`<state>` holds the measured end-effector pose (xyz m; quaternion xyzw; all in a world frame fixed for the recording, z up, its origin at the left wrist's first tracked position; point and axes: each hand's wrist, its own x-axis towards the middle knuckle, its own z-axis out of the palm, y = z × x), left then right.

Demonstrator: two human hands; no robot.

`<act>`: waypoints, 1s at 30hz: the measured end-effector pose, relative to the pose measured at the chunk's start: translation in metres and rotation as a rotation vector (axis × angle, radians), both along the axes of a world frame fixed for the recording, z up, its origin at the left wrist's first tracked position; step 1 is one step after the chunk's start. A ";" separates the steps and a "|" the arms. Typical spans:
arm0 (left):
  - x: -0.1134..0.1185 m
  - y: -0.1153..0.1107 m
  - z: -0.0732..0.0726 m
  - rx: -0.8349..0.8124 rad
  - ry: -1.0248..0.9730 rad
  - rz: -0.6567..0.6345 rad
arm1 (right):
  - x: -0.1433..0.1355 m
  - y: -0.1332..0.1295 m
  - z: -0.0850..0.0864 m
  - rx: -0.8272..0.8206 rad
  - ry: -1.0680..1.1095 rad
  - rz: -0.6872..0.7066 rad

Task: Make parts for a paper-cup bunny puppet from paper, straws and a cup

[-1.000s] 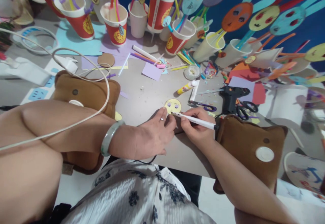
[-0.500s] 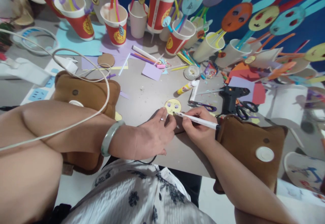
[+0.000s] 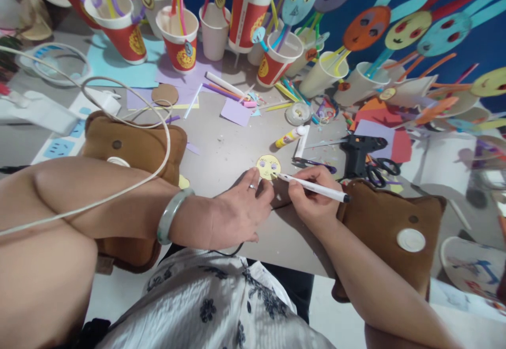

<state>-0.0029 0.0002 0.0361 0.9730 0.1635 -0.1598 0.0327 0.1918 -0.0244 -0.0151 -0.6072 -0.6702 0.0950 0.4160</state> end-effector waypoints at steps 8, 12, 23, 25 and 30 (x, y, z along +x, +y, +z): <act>0.002 0.002 0.002 -0.008 0.028 -0.011 | 0.007 -0.003 -0.007 0.035 0.094 0.043; 0.001 0.001 -0.002 -0.008 0.020 -0.018 | 0.012 -0.005 -0.013 0.029 0.154 0.072; -0.005 -0.002 -0.014 0.064 -0.130 -0.005 | 0.011 -0.005 -0.009 0.057 0.167 0.096; -0.005 -0.004 -0.020 0.085 -0.177 0.014 | 0.011 -0.005 -0.010 0.061 0.170 0.095; -0.006 -0.007 -0.029 0.128 -0.264 0.018 | 0.014 -0.006 -0.011 0.050 0.187 0.099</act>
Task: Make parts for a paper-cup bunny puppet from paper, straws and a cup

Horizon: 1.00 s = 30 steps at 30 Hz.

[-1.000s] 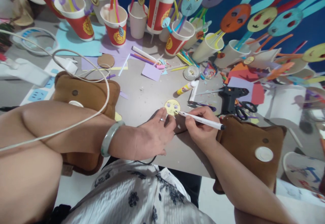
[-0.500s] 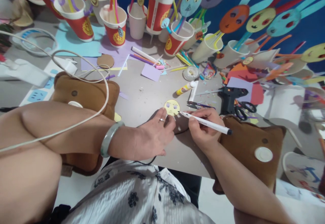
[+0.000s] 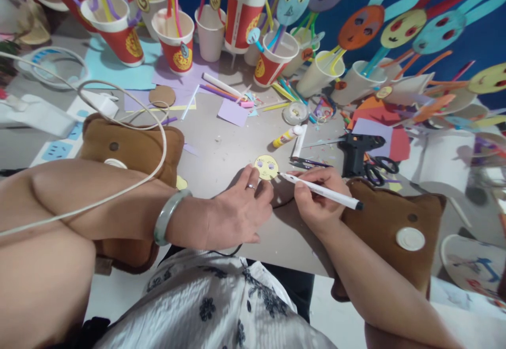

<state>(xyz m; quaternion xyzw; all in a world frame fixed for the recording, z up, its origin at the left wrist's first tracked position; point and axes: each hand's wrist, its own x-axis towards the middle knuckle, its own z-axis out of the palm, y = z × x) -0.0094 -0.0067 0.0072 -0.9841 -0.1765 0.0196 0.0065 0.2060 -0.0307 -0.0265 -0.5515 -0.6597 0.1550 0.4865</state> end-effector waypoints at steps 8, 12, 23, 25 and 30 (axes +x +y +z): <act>-0.005 0.001 0.005 0.055 -0.070 -0.112 | 0.000 0.000 -0.001 -0.006 0.040 -0.005; -0.004 0.002 0.011 0.033 -0.115 -0.155 | 0.000 0.000 -0.002 -0.011 0.029 -0.007; -0.001 0.005 0.026 -0.318 -0.114 -0.293 | 0.001 0.000 -0.001 0.005 -0.079 -0.039; -0.001 0.003 0.020 -0.348 -0.104 -0.284 | 0.002 -0.001 -0.003 0.003 -0.087 -0.039; -0.004 0.004 0.012 -0.405 -0.125 -0.210 | 0.003 -0.001 -0.002 0.015 -0.050 -0.042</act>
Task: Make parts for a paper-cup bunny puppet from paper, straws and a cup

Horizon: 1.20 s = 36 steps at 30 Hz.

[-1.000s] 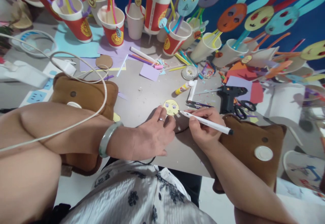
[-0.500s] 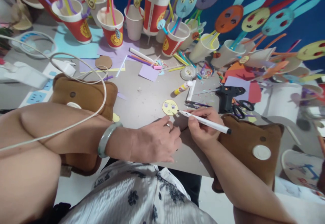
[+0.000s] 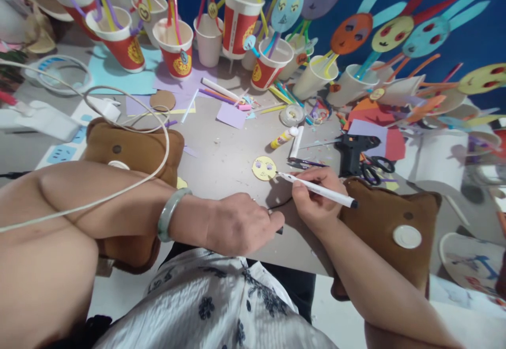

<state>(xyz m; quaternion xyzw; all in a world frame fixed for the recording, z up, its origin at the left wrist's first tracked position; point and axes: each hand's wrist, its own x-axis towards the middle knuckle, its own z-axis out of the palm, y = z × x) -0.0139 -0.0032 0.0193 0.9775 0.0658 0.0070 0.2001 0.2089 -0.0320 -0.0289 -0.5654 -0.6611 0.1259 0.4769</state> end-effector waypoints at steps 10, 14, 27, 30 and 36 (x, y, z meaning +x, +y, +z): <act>0.012 0.023 0.041 -0.303 0.353 0.263 | -0.001 0.018 0.020 -0.101 0.710 0.147; 0.014 0.021 0.028 -0.329 0.319 0.335 | -0.001 0.019 0.026 -0.176 0.776 0.252; 0.013 0.022 0.030 -0.351 0.289 0.366 | -0.006 0.012 0.023 -0.245 0.742 0.281; 0.013 0.022 0.026 -0.350 0.243 0.375 | -0.005 0.010 0.020 -0.297 0.729 0.281; 0.014 0.023 0.027 -0.381 0.239 0.374 | -0.002 0.007 0.019 -0.341 0.742 0.301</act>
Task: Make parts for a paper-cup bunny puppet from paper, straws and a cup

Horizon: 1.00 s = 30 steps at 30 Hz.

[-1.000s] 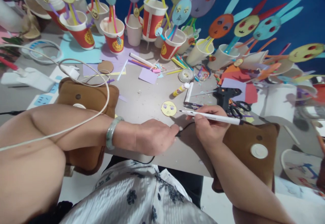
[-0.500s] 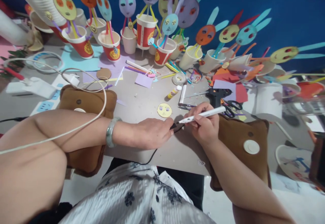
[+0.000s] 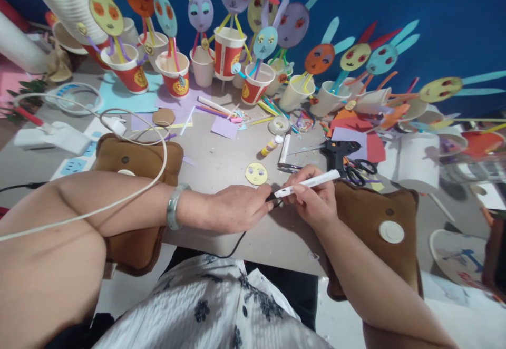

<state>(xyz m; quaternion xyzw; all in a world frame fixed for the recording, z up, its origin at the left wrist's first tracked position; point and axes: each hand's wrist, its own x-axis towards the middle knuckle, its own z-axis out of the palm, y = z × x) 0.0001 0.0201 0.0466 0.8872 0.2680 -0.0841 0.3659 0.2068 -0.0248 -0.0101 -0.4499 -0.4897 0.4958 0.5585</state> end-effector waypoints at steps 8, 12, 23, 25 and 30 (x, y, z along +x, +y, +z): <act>0.001 0.005 0.003 0.033 -0.035 -0.002 | -0.001 0.005 0.014 -0.057 0.067 0.134; 0.001 0.005 -0.008 0.077 -0.032 0.010 | -0.002 0.006 0.008 -0.105 0.031 0.160; 0.002 0.001 -0.022 0.243 -0.053 -0.010 | -0.007 0.003 0.006 -0.028 -0.033 0.171; 0.003 -0.001 -0.021 0.276 -0.063 -0.009 | -0.008 0.002 0.009 0.006 -0.065 0.161; 0.003 0.017 0.002 0.300 -0.105 -0.018 | 0.002 -0.003 0.032 0.137 -0.250 0.113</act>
